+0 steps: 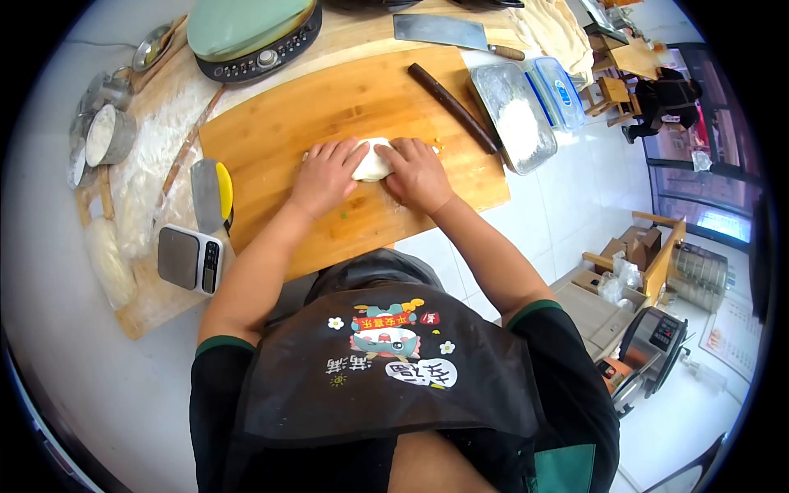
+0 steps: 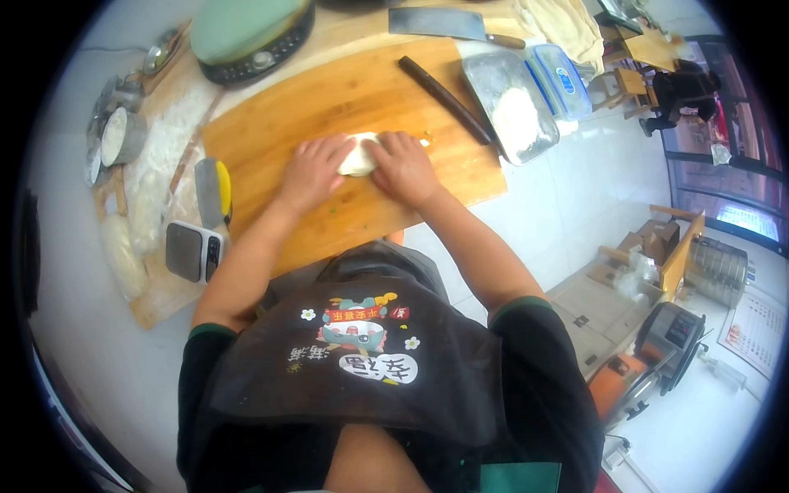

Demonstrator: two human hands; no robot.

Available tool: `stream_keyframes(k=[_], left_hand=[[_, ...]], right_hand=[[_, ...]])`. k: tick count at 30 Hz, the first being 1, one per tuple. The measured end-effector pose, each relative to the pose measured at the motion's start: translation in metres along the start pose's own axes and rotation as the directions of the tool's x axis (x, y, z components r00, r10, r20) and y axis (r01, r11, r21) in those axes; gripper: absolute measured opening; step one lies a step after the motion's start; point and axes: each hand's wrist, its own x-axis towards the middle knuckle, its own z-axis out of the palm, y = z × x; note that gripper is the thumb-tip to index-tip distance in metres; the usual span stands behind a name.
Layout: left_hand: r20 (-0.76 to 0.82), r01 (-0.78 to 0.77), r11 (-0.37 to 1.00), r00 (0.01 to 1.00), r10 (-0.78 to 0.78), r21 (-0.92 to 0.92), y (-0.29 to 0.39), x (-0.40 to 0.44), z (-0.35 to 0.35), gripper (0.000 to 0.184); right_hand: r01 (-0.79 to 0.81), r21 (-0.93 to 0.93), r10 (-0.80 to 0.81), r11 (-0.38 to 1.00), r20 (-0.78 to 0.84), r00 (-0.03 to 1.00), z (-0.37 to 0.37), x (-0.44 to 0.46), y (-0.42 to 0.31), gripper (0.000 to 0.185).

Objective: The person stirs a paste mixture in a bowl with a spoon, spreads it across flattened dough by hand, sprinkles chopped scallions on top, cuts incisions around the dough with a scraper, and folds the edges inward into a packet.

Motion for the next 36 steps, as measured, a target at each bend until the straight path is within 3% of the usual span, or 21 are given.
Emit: stream_keyframes(k=[1,2,4,5,6,7,9,12,13,16,17,20,23,26,27,30,33,36], left_hand=[[-0.019,0.053,0.995,0.998,-0.054,-0.082,-0.005,0.006,0.008,0.054],[-0.030,0.106,0.980,0.993,-0.113,-0.168,-0.008,0.011,0.014,0.048],[0.206,0.364,0.861,0.929,-0.307,-0.356,-0.026,0.033,0.017,0.035],[0.333,0.490,0.766,0.866,-0.373,-0.417,-0.034,0.045,0.017,0.029],[0.471,0.609,0.583,0.791,-0.390,-0.538,-0.038,0.054,0.010,0.028],[0.604,0.707,0.365,0.708,-0.367,-0.606,-0.043,0.063,0.001,0.027],[0.807,0.806,-0.140,0.532,-0.257,-0.576,-0.050,0.074,-0.006,0.026],[0.869,0.843,-0.214,0.485,-0.095,-0.494,-0.052,0.077,-0.024,0.023],[0.876,0.857,-0.182,0.474,-0.091,-0.482,-0.060,0.072,-0.015,0.021],[0.915,0.909,0.148,0.401,-0.050,-0.390,-0.086,0.055,-0.003,0.023],[0.896,0.902,0.271,0.394,-0.205,-0.335,-0.079,0.051,-0.004,0.024],[0.886,0.900,0.323,0.382,-0.264,-0.292,-0.085,0.038,0.000,0.022],[0.867,0.915,0.142,0.402,-0.296,-0.376,-0.082,0.026,-0.011,0.019],[0.816,0.890,0.226,0.454,-0.357,-0.396,-0.050,0.044,-0.041,0.017],[0.773,0.848,0.295,0.525,-0.356,-0.441,-0.041,0.051,-0.040,0.020],[0.679,0.786,0.286,0.618,-0.396,-0.548,-0.004,0.080,-0.031,0.024],[0.723,0.766,0.469,0.611,-0.321,-0.439,0.002,0.112,0.005,0.028],[0.714,0.687,0.656,0.625,-0.315,-0.312,0.021,0.132,-0.004,0.028]], right_hand=[[-0.015,0.070,0.016,0.997,-0.020,1.000,0.000,0.004,0.004,0.046],[-0.137,0.206,0.129,0.969,0.052,0.990,0.001,0.010,0.009,0.040],[-0.382,0.433,0.308,0.816,0.232,0.923,-0.002,0.031,0.021,0.031],[-0.642,0.509,0.407,0.573,0.503,0.763,-0.016,0.042,0.023,0.029],[-0.679,0.503,0.411,0.535,0.546,0.730,-0.020,0.050,0.029,0.031],[-0.713,0.496,0.413,0.496,0.588,0.696,-0.022,0.057,0.037,0.032],[-0.769,0.520,0.434,0.373,0.634,0.640,-0.028,0.070,0.042,0.034],[-0.856,0.517,0.381,0.006,0.790,0.480,-0.053,0.078,0.035,0.041],[-0.885,0.451,0.370,0.116,0.807,0.460,-0.040,0.076,0.050,0.042],[-0.786,0.249,0.363,0.566,0.780,0.509,-0.036,0.069,0.056,0.041],[-0.811,0.283,0.351,0.512,0.793,0.499,-0.034,0.067,0.060,0.042],[-0.734,0.252,0.390,0.631,0.714,0.581,-0.035,0.055,0.066,0.050],[-0.653,0.179,0.368,0.736,0.704,0.607,-0.041,0.049,0.072,0.041],[-0.682,0.103,0.429,0.724,0.707,0.563,-0.047,0.046,0.073,0.039],[-0.674,0.119,0.431,0.729,0.685,0.587,-0.041,0.045,0.076,0.036],[-0.817,0.277,0.433,0.506,0.738,0.518,-0.049,0.039,0.072,0.036],[-0.853,0.332,0.440,0.404,0.746,0.499,-0.042,0.033,0.078,0.034],[-0.853,0.323,0.466,0.411,0.729,0.501,-0.048,0.030,0.080,0.042]])
